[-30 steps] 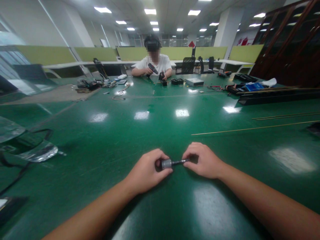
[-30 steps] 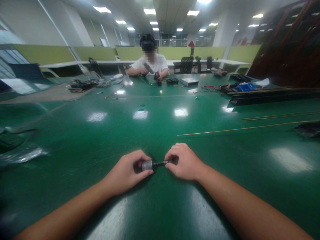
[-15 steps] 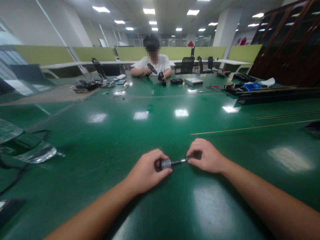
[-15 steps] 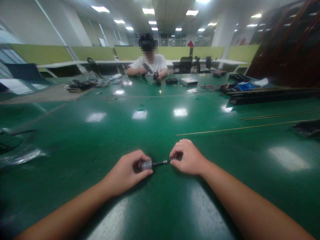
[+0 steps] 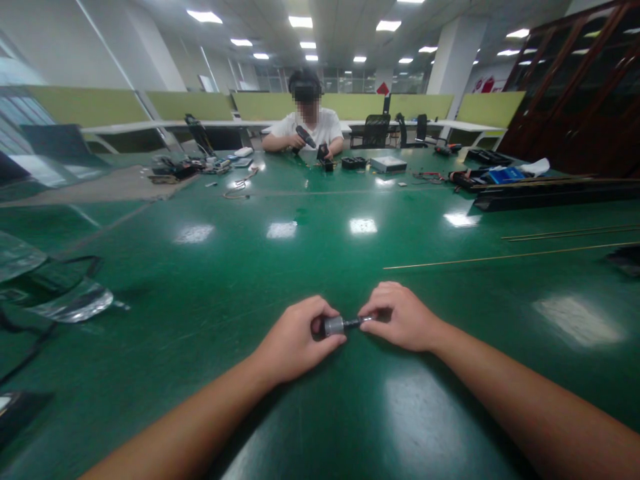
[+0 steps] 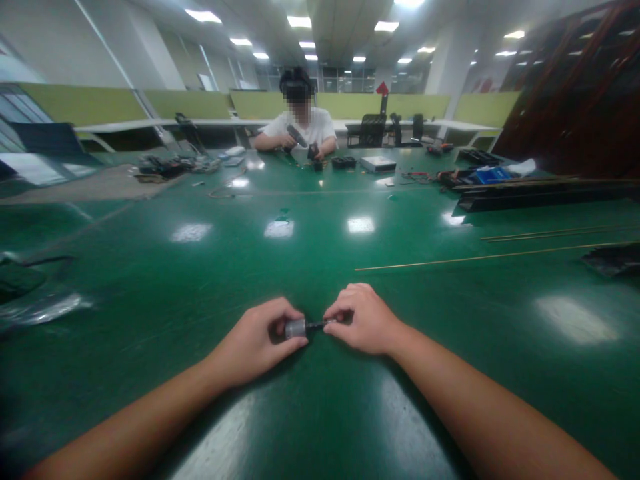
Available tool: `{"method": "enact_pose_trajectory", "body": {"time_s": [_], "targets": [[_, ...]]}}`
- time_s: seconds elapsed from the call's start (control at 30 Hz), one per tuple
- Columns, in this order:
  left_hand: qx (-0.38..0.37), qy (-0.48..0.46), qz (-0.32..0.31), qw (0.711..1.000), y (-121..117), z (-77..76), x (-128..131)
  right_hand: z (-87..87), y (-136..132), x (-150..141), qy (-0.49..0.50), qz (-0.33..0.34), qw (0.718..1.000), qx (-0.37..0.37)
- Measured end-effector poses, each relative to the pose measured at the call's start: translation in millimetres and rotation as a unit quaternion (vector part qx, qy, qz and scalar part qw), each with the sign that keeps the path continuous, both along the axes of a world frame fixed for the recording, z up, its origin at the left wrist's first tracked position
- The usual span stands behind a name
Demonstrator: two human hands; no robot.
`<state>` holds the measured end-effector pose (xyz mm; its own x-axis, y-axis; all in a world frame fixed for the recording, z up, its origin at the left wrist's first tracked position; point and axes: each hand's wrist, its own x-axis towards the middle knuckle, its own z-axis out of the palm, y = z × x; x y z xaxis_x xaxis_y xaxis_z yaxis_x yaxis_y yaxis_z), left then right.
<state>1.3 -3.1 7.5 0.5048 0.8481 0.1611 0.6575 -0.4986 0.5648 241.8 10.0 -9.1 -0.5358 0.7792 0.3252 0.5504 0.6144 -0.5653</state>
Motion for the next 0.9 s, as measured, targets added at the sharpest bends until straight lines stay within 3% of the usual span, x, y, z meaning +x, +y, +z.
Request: {"method": "enact_pose_trajectory", "body": {"time_s": [0.3, 0.47, 0.7, 0.9], "targets": [[0.003, -0.003, -0.008, 1.0, 2, -3.9, 2, -1.0, -13, -11, 0.01, -0.008, 1.0, 0.007], [0.006, 0.001, -0.014, 1.0, 3, -4.8, 3, -4.0, -13, -14, -0.003, 0.019, 1.0, 0.0], [0.0, 0.002, -0.015, 1.0, 4, -4.4, 2, -6.3, -11, -15, 0.027, -0.013, 1.0, -0.01], [0.009, 0.002, -0.014, 1.0, 7, -6.3, 2, -2.6, -11, -14, 0.013, 0.007, 1.0, 0.001]]}}
